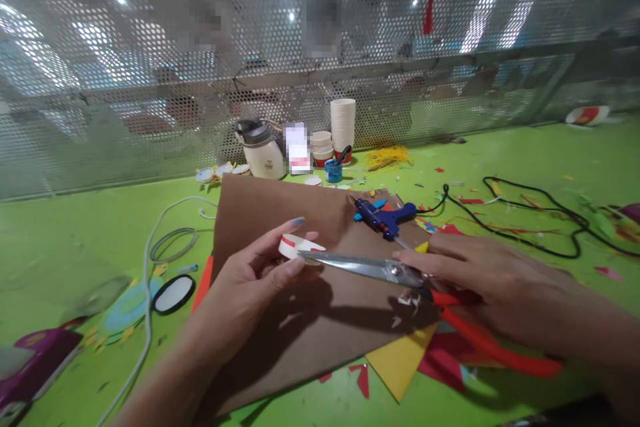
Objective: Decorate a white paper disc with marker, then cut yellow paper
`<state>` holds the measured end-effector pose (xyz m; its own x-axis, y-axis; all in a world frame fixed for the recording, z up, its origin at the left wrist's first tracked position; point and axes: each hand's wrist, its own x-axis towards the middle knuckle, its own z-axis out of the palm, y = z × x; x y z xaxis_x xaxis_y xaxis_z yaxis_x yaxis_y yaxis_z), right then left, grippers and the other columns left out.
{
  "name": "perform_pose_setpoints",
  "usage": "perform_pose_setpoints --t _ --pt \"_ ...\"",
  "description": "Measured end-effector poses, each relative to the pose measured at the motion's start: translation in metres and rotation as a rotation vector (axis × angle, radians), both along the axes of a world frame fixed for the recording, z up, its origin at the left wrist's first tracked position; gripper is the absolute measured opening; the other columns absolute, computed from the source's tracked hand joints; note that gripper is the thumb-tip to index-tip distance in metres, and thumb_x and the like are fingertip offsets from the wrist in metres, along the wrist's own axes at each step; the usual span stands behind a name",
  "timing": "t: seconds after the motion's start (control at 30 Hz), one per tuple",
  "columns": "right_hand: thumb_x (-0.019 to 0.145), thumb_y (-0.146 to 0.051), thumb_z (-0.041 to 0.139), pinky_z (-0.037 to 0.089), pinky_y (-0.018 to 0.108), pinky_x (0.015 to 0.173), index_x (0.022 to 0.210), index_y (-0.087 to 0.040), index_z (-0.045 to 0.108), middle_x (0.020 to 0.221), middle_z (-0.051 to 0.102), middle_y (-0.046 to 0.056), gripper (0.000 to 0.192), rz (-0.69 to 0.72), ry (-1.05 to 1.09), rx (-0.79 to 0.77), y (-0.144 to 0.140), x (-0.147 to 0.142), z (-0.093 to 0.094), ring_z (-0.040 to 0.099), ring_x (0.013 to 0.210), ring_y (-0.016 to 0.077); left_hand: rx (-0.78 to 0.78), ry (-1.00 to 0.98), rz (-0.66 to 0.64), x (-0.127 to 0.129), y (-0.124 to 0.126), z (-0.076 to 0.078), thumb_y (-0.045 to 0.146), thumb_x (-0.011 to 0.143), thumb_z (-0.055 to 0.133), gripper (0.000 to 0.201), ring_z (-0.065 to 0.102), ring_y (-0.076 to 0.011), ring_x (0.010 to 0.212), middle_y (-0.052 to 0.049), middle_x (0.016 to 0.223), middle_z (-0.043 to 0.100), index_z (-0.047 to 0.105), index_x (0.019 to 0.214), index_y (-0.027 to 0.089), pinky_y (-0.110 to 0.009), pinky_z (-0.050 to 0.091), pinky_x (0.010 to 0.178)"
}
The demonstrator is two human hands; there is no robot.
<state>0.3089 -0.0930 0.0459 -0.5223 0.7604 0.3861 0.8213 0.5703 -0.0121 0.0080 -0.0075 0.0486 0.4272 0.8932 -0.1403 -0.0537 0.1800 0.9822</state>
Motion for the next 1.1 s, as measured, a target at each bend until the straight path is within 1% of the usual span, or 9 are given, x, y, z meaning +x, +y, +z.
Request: perform_pose_setpoints --t 0.17,0.27,0.33,0.43,0.53,0.7,0.87,1.0,1.1 --pt "0.081 -0.005 0.044 0.054 0.026 0.060 0.128 -0.024 0.060 0.099 0.069 0.010 0.053 0.001 0.042 -0.007 -0.001 -0.004 0.002 0.069 0.079 0.0220 0.023 -0.008 0.061 0.003 -0.006 0.006 0.035 0.076 0.080 0.059 0.075 -0.0253 0.088 -0.014 0.130 0.068 0.062 0.130 0.023 -0.039 0.062 0.080" --pt "0.082 -0.009 0.047 0.057 0.028 0.064 0.130 -0.025 0.058 0.104 0.070 0.010 0.052 -0.029 0.055 -0.013 -0.002 -0.005 0.002 0.070 0.083 0.0231 0.041 -0.031 0.121 0.006 -0.009 0.009 0.034 0.077 0.079 0.054 0.074 -0.0254 0.092 -0.013 0.127 0.070 0.063 0.128 0.022 -0.035 0.062 0.078" --pt "0.083 -0.010 0.048 0.058 0.030 0.066 0.132 -0.027 0.057 0.108 0.069 0.010 0.053 -0.053 0.061 -0.020 -0.003 -0.004 0.001 0.070 0.086 0.0240 0.040 -0.046 0.135 0.007 -0.009 0.009 0.033 0.077 0.079 0.054 0.072 -0.0269 0.100 -0.012 0.127 0.071 0.063 0.128 0.022 -0.037 0.060 0.084" --pt "0.083 -0.011 0.050 0.058 0.031 0.065 0.136 -0.027 0.055 0.111 0.069 0.011 0.056 -0.049 0.065 -0.045 -0.004 -0.003 -0.001 0.070 0.088 0.0252 0.037 -0.092 0.129 0.005 -0.005 0.008 0.031 0.077 0.079 0.054 0.067 -0.0293 0.113 -0.012 0.126 0.071 0.063 0.128 0.021 -0.040 0.057 0.095" --pt "0.084 -0.010 0.049 0.059 0.032 0.065 0.139 -0.026 0.051 0.110 0.068 0.012 0.057 -0.032 0.061 -0.056 -0.005 -0.003 -0.002 0.070 0.089 0.0256 0.037 -0.136 0.105 0.001 -0.002 0.006 0.029 0.079 0.077 0.051 0.066 -0.0291 0.116 -0.012 0.127 0.070 0.064 0.128 0.020 -0.039 0.056 0.098" --pt "0.085 -0.008 0.044 0.059 0.029 0.062 0.134 -0.025 0.054 0.107 0.068 0.012 0.053 -0.053 0.045 -0.023 -0.007 -0.005 0.000 0.070 0.081 0.0229 0.044 -0.142 0.046 -0.003 0.000 0.003 0.029 0.083 0.074 0.050 0.070 -0.0268 0.108 -0.012 0.129 0.070 0.062 0.131 0.022 -0.035 0.059 0.091" --pt "0.084 -0.010 0.046 0.058 0.028 0.063 0.134 -0.026 0.056 0.106 0.069 0.010 0.053 -0.066 0.029 -0.009 -0.010 -0.006 0.002 0.070 0.081 0.0221 0.053 -0.097 0.038 -0.004 0.000 0.004 0.030 0.086 0.072 0.046 0.073 -0.0224 0.096 -0.011 0.132 0.068 0.061 0.130 0.025 -0.031 0.061 0.084" --pt "0.083 -0.008 0.045 0.058 0.027 0.065 0.130 -0.025 0.059 0.103 0.070 0.010 0.052 -0.071 0.037 0.011 -0.010 -0.008 0.005 0.070 0.083 0.0220 0.070 -0.052 0.030 -0.003 -0.002 0.006 0.033 0.085 0.072 0.041 0.072 -0.0247 0.102 -0.010 0.133 0.067 0.062 0.125 0.027 -0.033 0.061 0.084" --pt "0.082 -0.006 0.043 0.058 0.028 0.062 0.128 -0.023 0.061 0.102 0.070 0.011 0.052 -0.054 0.036 0.030 -0.009 -0.010 0.007 0.070 0.079 0.0224 0.076 -0.021 0.020 -0.002 -0.001 0.006 0.034 0.086 0.071 0.043 0.071 -0.0255 0.106 -0.010 0.133 0.067 0.061 0.127 0.028 -0.034 0.060 0.087"
